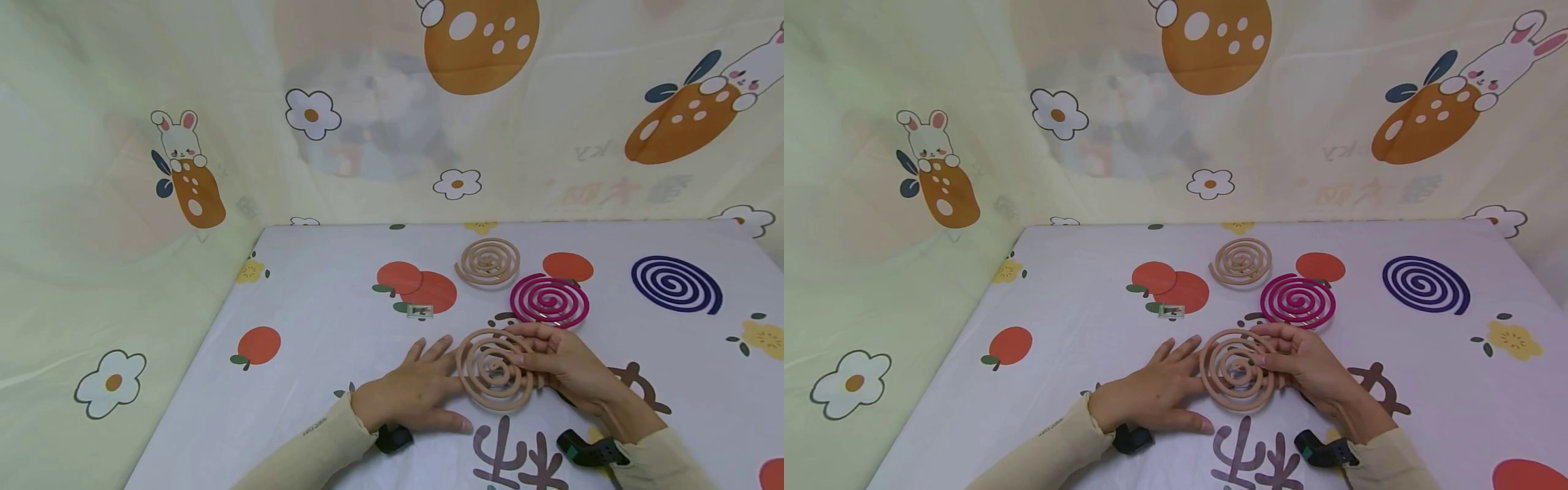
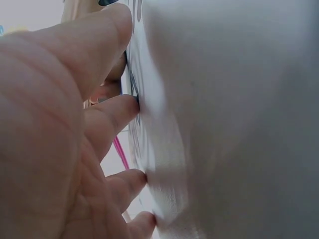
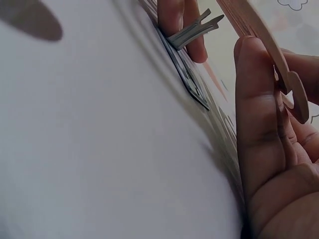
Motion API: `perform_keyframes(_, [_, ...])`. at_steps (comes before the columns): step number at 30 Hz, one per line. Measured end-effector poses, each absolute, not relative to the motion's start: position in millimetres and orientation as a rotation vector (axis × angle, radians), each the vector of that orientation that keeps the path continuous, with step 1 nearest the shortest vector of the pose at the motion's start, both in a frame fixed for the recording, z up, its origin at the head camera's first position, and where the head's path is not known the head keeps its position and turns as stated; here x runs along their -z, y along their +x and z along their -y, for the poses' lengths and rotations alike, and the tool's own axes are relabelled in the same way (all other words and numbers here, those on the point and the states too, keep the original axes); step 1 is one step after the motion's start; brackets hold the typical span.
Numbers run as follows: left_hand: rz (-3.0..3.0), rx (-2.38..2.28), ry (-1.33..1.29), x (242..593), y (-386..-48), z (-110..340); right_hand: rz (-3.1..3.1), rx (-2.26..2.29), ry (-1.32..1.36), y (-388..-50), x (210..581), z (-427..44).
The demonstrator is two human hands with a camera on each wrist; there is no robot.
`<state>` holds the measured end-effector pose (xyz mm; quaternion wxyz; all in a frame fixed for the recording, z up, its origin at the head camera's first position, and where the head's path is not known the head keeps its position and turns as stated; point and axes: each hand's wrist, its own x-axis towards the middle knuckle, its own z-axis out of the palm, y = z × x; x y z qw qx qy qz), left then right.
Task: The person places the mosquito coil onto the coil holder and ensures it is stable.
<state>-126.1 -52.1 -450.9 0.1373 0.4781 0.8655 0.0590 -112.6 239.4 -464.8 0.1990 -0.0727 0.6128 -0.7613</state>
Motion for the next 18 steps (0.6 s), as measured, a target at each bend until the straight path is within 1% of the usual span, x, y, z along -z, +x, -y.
perform_keyframes(7, [-2.483,-0.175,1.345,449.4,-125.6,52.1,-1.751,2.115,-0.175,-113.5,464.9,-236.4])
perform_keyframes(14, [-2.481,-0.182,1.332,449.1,-124.9,52.0,-1.918,1.981,-0.087,-113.8,461.5,-228.9])
perform_keyframes(18, [-2.484,-0.183,1.325,449.1,-124.4,51.4,-1.922,1.941,-0.095,-112.8,459.9,-227.2])
